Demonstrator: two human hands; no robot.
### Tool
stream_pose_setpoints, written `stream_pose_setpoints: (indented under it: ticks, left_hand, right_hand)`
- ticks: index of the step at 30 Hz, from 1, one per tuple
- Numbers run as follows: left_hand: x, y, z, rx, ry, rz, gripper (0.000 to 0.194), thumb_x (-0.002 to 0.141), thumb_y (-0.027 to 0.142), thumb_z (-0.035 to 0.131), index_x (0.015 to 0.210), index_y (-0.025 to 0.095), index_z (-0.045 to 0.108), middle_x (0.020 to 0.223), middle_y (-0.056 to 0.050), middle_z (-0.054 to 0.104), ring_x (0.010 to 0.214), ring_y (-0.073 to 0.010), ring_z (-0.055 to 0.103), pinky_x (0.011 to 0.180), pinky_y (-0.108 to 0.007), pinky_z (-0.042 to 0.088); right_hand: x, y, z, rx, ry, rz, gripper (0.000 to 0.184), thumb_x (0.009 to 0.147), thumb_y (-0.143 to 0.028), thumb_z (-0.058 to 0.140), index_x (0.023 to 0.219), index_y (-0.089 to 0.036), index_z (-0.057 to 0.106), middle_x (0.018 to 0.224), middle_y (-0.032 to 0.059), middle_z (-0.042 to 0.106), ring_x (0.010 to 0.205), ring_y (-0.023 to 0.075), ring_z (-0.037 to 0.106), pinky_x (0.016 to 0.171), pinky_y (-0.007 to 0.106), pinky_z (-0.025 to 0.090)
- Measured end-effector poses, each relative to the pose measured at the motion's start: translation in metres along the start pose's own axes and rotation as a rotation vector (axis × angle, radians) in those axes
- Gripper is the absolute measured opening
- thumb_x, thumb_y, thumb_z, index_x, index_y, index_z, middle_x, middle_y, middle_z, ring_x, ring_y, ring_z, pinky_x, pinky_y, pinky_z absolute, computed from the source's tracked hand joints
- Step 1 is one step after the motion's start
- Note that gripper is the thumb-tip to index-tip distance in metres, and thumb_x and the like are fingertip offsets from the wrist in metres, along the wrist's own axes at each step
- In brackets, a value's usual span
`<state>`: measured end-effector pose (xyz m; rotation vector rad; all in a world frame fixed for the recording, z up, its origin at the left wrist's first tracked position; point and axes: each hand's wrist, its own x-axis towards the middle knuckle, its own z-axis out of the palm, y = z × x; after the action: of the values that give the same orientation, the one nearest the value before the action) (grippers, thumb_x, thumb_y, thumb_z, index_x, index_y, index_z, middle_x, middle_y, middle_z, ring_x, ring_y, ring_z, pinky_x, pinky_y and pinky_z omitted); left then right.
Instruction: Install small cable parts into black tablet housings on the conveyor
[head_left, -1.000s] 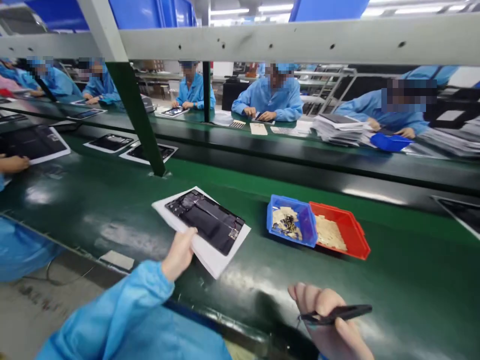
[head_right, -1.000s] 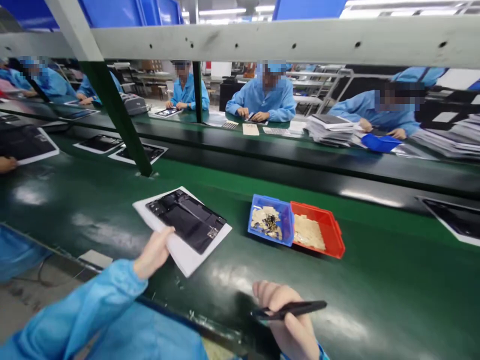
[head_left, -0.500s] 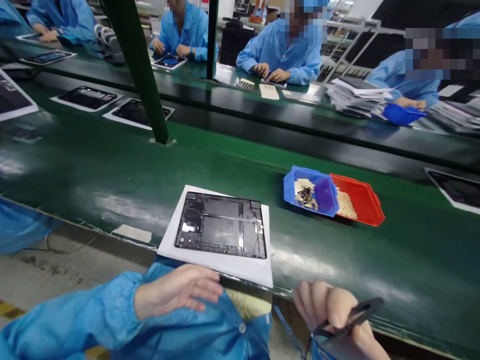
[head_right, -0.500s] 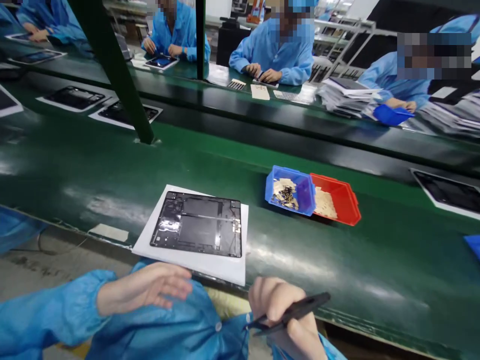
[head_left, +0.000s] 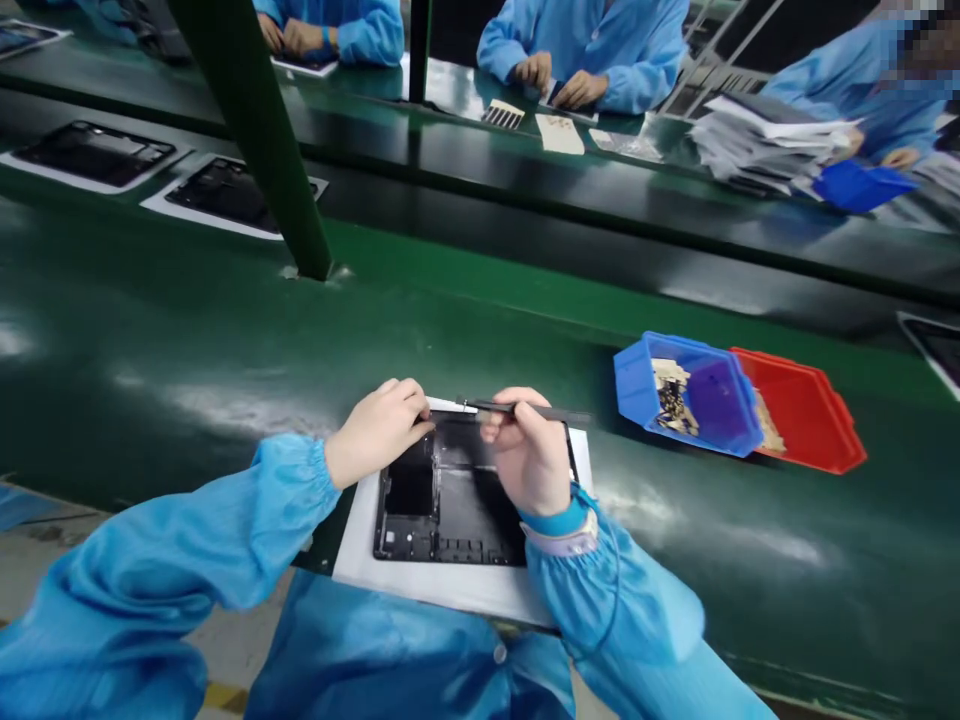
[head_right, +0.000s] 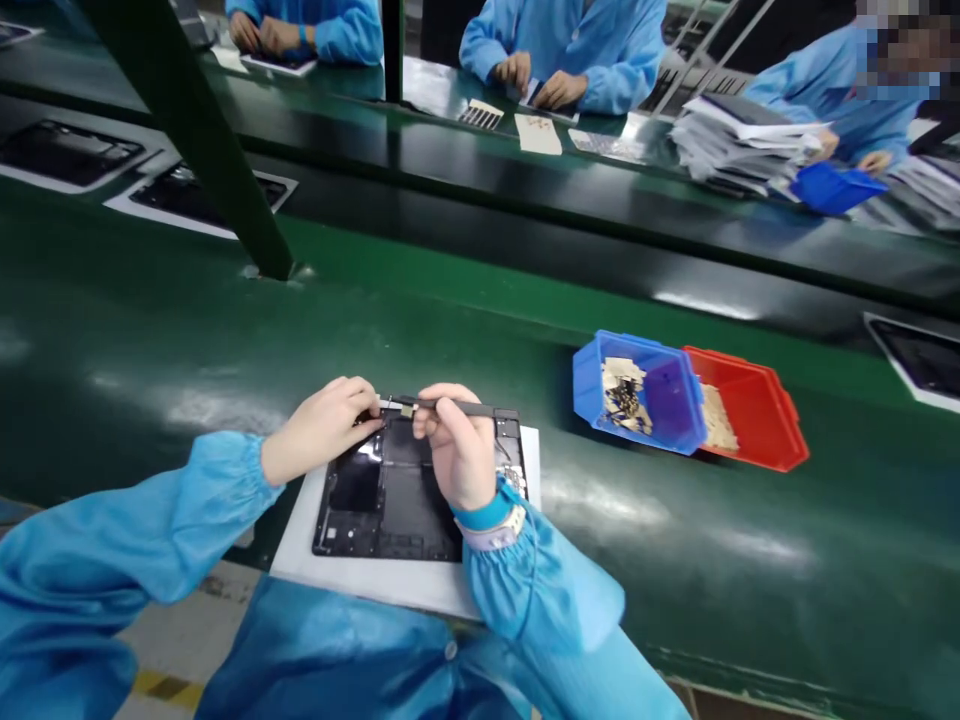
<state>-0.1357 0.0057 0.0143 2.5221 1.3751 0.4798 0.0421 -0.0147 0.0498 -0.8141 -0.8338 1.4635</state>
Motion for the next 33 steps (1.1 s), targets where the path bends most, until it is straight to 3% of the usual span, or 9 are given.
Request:
stream_pose_setpoints:
  ticks: [4,12,17,23,28,33]
  left_hand:
    - [0.000,-0.009,-0.001,-0.101,-0.036,0.131,0.016,0.089,0.024,0.049,0.079,0.016,0.058,0.092,-0.005,0.059,0.083,-0.0174,0.053,0.079,-0.033,0.043]
    - [-0.005,-0.021,-0.002,-0.167,-0.012,0.224,0.019,0.091,0.017,0.039,0.080,0.016,0.054,0.077,-0.003,0.059,0.073,-0.0148,0.050,0.071,-0.030,0.041]
    - [-0.003,-0.022,-0.003,-0.170,-0.049,0.174,0.014,0.089,0.024,0.047,0.098,0.016,0.054,0.087,-0.004,0.059,0.078,-0.0177,0.051,0.072,-0.033,0.042]
    - [0.002,-0.019,0.000,-0.145,-0.038,0.150,0.017,0.089,0.026,0.048,0.082,0.018,0.060,0.087,-0.004,0.056,0.079,-0.0180,0.050,0.071,-0.033,0.042]
    - [0.000,-0.017,-0.002,-0.128,-0.024,0.215,0.021,0.092,0.023,0.041,0.081,0.015,0.057,0.086,-0.004,0.060,0.076,-0.0164,0.051,0.072,-0.032,0.042]
    - [-0.002,-0.017,0.000,-0.143,0.037,0.240,0.018,0.092,0.017,0.039,0.089,0.014,0.056,0.083,-0.004,0.062,0.075,-0.0164,0.052,0.071,-0.031,0.043]
  right_hand:
    - [0.011,0.024,-0.010,-0.056,0.119,0.021,0.011,0.077,-0.030,0.062,0.079,-0.019,0.065,0.063,-0.0019,0.059,0.057,0.0100,0.053,0.053,0.024,0.041]
    - [0.011,0.033,-0.016,-0.281,0.145,-0.038,0.011,0.081,-0.029,0.061,0.083,-0.020,0.067,0.062,-0.0022,0.059,0.057,0.0113,0.053,0.058,0.027,0.043]
    - [0.016,0.034,-0.014,-0.254,0.185,0.009,0.013,0.083,-0.029,0.058,0.082,-0.020,0.066,0.060,-0.0023,0.058,0.056,0.0107,0.051,0.056,0.026,0.040]
    - [0.018,0.032,-0.011,-0.225,0.203,0.062,0.012,0.082,-0.029,0.058,0.081,-0.019,0.064,0.061,-0.0022,0.057,0.057,0.0102,0.050,0.056,0.025,0.040]
    - [0.027,0.018,-0.006,0.003,0.256,0.254,0.014,0.080,-0.031,0.057,0.076,-0.019,0.063,0.060,-0.0031,0.051,0.055,0.0087,0.048,0.051,0.021,0.039]
    - [0.026,0.021,-0.003,-0.044,0.263,0.079,0.013,0.080,-0.030,0.057,0.074,-0.020,0.062,0.058,-0.0030,0.053,0.054,0.0089,0.048,0.050,0.021,0.039]
